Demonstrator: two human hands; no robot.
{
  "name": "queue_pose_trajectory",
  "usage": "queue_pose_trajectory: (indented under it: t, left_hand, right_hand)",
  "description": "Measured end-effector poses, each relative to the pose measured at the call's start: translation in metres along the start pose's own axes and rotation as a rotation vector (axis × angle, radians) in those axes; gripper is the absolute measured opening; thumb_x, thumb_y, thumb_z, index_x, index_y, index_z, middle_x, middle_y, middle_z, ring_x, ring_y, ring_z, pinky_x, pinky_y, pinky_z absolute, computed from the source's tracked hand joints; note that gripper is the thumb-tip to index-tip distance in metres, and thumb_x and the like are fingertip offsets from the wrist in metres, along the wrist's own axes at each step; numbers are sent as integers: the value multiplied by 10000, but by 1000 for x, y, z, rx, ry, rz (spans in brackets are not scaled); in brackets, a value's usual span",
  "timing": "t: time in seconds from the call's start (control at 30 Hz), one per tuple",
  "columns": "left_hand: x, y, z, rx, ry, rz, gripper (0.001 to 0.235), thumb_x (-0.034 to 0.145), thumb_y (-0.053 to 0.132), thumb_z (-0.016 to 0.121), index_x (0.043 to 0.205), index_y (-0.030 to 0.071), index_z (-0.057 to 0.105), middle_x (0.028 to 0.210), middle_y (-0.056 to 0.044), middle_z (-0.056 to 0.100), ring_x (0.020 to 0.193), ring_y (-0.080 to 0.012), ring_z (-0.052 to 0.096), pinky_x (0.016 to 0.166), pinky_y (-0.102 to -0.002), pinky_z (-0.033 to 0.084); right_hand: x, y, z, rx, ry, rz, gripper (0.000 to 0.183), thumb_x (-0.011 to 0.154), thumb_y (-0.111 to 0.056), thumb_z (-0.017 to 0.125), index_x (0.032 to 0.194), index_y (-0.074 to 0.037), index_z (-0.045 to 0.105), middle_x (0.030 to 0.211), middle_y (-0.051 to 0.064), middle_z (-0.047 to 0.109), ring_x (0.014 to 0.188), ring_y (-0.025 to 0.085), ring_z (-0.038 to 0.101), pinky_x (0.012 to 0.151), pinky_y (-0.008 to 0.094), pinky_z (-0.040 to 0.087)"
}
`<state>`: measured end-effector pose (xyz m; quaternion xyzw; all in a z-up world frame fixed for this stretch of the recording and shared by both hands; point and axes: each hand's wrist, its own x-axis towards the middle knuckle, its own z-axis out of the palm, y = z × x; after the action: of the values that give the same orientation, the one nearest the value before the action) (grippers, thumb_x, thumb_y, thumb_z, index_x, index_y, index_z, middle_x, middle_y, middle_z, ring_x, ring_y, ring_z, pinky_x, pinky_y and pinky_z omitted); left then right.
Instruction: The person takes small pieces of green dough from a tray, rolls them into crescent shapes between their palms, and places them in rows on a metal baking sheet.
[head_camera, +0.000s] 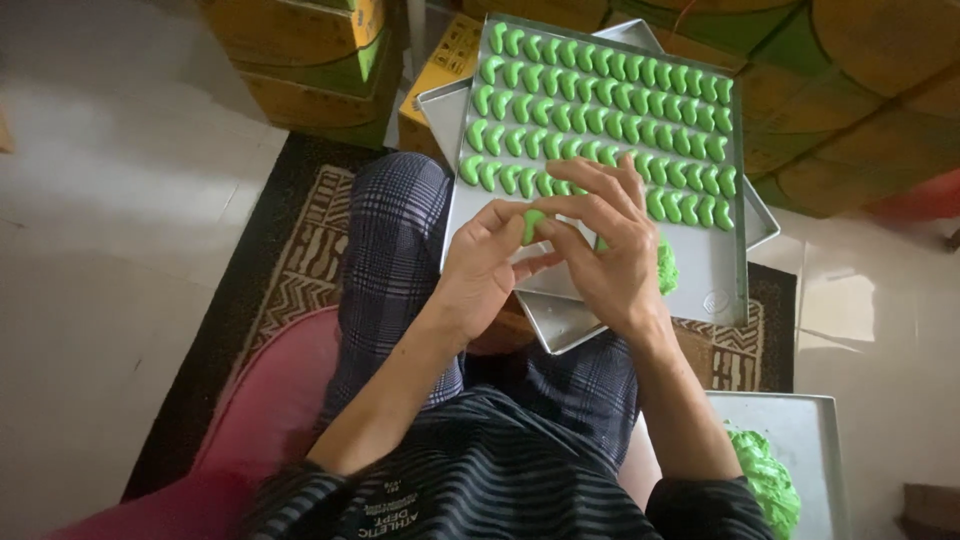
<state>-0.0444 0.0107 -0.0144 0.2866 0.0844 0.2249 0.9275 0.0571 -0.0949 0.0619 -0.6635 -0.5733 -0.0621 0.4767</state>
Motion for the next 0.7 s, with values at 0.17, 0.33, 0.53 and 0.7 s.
queue_pose_trajectory:
  t: [0.17, 0.33, 0.53, 0.7]
  left_hand:
    - [-3, 10, -10, -13, -29, 58, 356, 959, 342, 719, 1179, 83, 611, 1111, -136, 727, 1117, -289, 689, 971, -554, 568]
    - [-19, 53, -21, 124, 6, 266, 385, 985, 398, 662, 1215, 90, 630, 1205, -152, 682, 1127, -305, 682, 984, -549, 604]
    - [-33, 68, -32, 116, 110, 345, 389, 984, 403, 645, 1223, 100, 600, 1156, -114, 709, 1078, -239, 716, 1003, -483, 601]
    - [-35, 68, -37, 127, 123, 338, 380, 990, 381, 624, 1210, 71, 607, 1123, -139, 724, 1044, -246, 735, 985, -469, 608]
  right_hand:
    - [9, 7, 6, 4, -16, 2, 112, 930, -102, 801, 1040, -104, 780, 1215, 130, 705, 1192, 380, 608, 1164, 604, 319]
    - [26, 13, 10, -3, -55, 37, 184, 878, -55, 842, 1042, -124, 794, 1104, 69, 715, 967, 273, 624, 976, 472, 513]
    - [31, 36, 47, -20, -252, -47, 106, 899, -183, 814, 964, -107, 778, 944, 101, 719, 900, 351, 628, 886, 488, 451]
    - [36, 44, 68, -169, -298, -59, 103, 873, -186, 810, 913, -184, 714, 830, -5, 676, 860, 244, 596, 946, 433, 396]
